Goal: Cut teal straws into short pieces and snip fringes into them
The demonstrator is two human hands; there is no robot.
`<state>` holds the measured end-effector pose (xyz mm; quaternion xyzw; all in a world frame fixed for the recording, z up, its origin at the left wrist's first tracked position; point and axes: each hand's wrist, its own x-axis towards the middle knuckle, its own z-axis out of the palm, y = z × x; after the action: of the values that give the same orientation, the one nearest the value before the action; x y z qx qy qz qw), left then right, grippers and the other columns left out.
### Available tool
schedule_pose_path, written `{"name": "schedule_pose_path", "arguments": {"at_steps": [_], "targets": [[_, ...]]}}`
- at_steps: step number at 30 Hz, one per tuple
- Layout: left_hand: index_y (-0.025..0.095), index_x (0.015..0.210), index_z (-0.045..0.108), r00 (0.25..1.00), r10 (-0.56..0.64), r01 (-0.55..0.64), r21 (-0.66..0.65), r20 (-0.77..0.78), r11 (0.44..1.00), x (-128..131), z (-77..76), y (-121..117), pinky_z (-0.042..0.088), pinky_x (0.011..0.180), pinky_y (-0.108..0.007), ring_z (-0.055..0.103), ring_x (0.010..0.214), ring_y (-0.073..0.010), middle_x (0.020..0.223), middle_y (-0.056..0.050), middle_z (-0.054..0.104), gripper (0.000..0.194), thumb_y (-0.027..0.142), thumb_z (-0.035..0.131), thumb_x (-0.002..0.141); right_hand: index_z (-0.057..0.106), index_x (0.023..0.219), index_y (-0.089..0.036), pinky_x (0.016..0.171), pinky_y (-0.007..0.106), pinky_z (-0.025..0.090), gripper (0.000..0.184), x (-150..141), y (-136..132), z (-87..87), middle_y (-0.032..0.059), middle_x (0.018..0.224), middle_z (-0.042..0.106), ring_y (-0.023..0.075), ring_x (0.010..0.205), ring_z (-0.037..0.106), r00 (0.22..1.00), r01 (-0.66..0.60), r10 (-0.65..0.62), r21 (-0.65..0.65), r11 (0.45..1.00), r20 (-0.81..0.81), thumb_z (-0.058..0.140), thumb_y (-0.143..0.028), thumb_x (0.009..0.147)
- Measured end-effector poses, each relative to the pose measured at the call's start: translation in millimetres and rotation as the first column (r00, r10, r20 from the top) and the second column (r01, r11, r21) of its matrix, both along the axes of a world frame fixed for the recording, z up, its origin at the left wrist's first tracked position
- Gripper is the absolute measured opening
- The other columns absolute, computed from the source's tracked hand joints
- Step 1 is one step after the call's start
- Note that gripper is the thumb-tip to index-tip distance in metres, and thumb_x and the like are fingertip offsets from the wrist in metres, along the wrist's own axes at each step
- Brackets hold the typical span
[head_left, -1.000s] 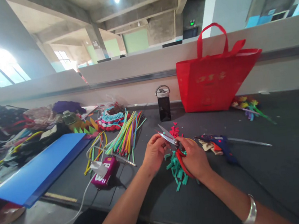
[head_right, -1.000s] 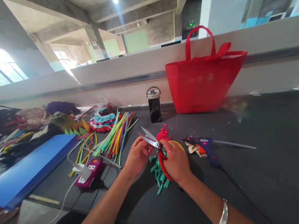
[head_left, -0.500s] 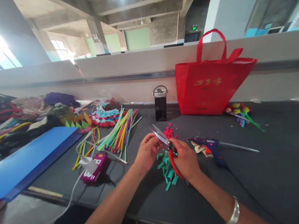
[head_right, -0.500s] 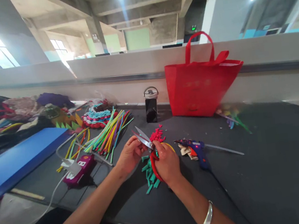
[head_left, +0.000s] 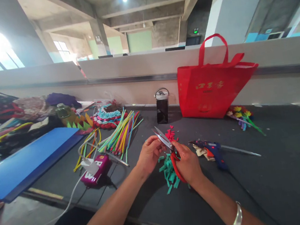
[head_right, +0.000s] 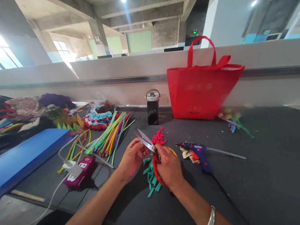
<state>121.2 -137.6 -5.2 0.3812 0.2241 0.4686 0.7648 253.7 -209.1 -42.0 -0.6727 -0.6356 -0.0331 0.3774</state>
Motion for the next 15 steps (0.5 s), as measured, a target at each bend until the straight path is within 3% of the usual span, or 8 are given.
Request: {"name": "schedule_pose_path", "arguments": {"at_steps": [10,15], "targets": [[0.016,0.075,0.061,1.0,-0.017,0.017,-0.011,-0.01,1.0,1.6,-4.2,-2.3,0.045,0.062,-0.023,0.058,0.058,-0.0101,0.066,0.001,0.064,0.021,0.023,0.078,0.065,0.059,0.123,-0.021,0.083,0.033,0.052,0.045,-1.7,-1.7,4.5,0.0092,0.109,0.068,0.0237,0.099,0.065,0.996,0.067,-0.065,-0.043,0.997,0.054,0.053,-0.013,0.079],[0.017,0.076,0.06,1.0,-0.019,0.019,-0.031,-0.005,0.999,2.4,-3.0,-5.0,0.047,0.063,-0.024,0.059,0.059,-0.011,0.066,0.001,0.065,0.023,0.023,0.079,0.064,0.06,0.122,-0.018,0.085,0.034,0.052,0.045,-2.2,-1.3,2.9,0.0097,0.106,0.069,0.0235,0.098,0.065,0.999,0.035,-0.034,-0.026,0.999,0.009,0.051,-0.01,0.078]]}}
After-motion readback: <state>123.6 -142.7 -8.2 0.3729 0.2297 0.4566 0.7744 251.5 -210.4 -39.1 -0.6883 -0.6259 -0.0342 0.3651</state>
